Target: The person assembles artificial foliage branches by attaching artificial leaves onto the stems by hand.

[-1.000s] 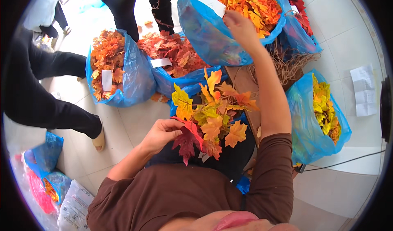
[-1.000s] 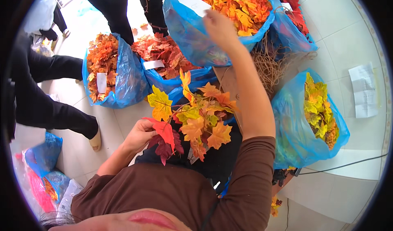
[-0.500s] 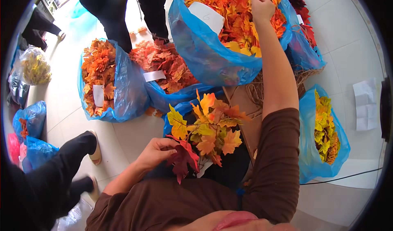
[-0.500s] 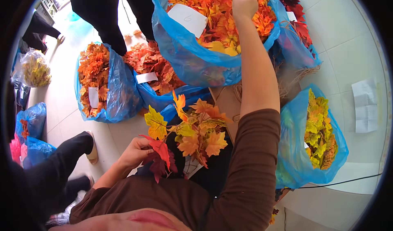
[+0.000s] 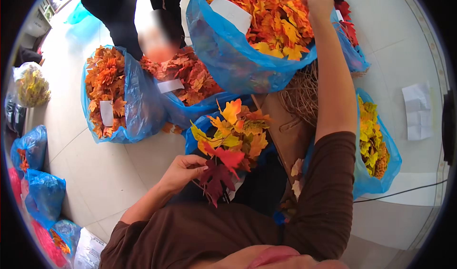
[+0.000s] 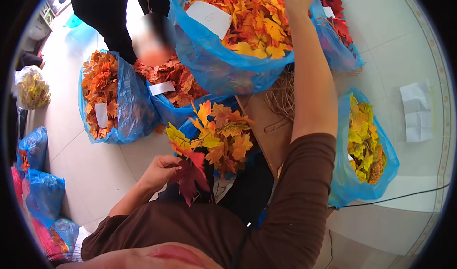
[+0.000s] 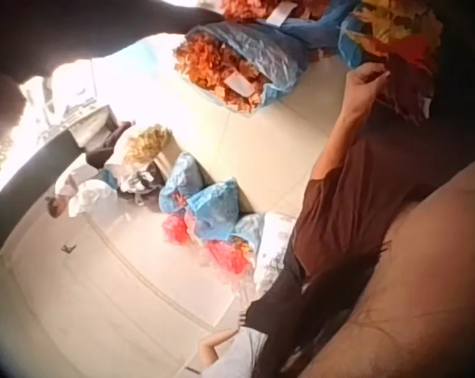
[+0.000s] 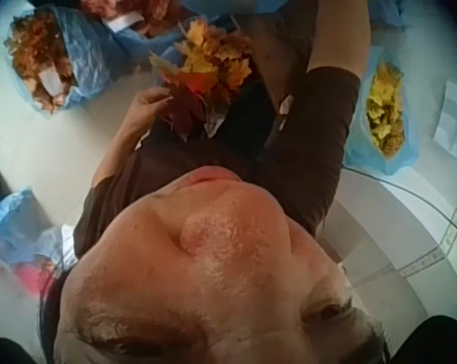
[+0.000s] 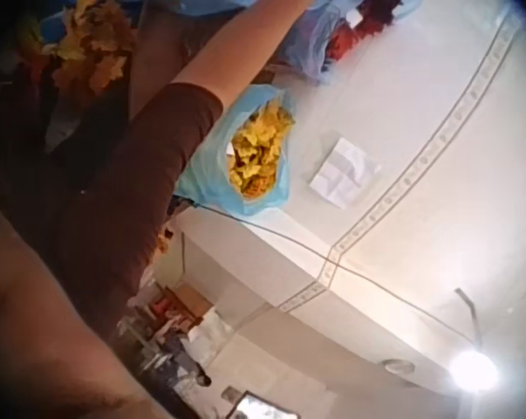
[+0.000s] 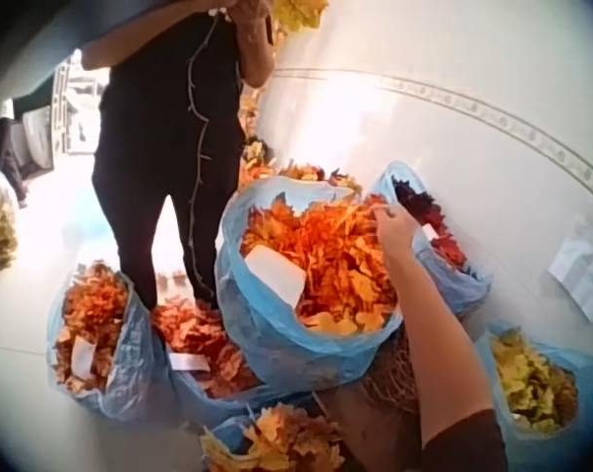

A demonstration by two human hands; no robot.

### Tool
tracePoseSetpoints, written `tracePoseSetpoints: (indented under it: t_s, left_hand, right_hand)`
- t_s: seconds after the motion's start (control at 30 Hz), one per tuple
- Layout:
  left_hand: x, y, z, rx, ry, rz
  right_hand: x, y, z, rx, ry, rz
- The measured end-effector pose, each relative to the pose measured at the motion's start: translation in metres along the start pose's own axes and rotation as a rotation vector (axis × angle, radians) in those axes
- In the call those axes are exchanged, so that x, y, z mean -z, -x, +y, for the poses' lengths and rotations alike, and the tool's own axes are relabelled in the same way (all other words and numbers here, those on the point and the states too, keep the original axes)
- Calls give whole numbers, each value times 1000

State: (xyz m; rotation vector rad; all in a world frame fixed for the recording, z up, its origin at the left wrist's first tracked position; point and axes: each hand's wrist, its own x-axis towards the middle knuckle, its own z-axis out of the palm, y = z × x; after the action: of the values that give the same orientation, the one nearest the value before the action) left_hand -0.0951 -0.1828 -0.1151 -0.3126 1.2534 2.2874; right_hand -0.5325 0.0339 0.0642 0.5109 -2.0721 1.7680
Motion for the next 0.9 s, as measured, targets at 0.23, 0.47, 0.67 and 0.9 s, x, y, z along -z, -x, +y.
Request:
tracePoseSetpoints:
  t_s: [0.23,0.47,0.67,0.9]
  left_hand:
    - [-10,8,2,-28,21,-87]
    - [-5,8,-1,33,-7,-10]
    - [-7,-3,6,30,6,-20]
    - [-6,-6,-1,-20,-11,-60]
  right_hand:
    - [14,30,32,-199,570,-162]
    - [-11,7,70,170,961,12]
    - [-9,-25,90,-140,846,-114]
    - [18,-7,28,-223,208,-37]
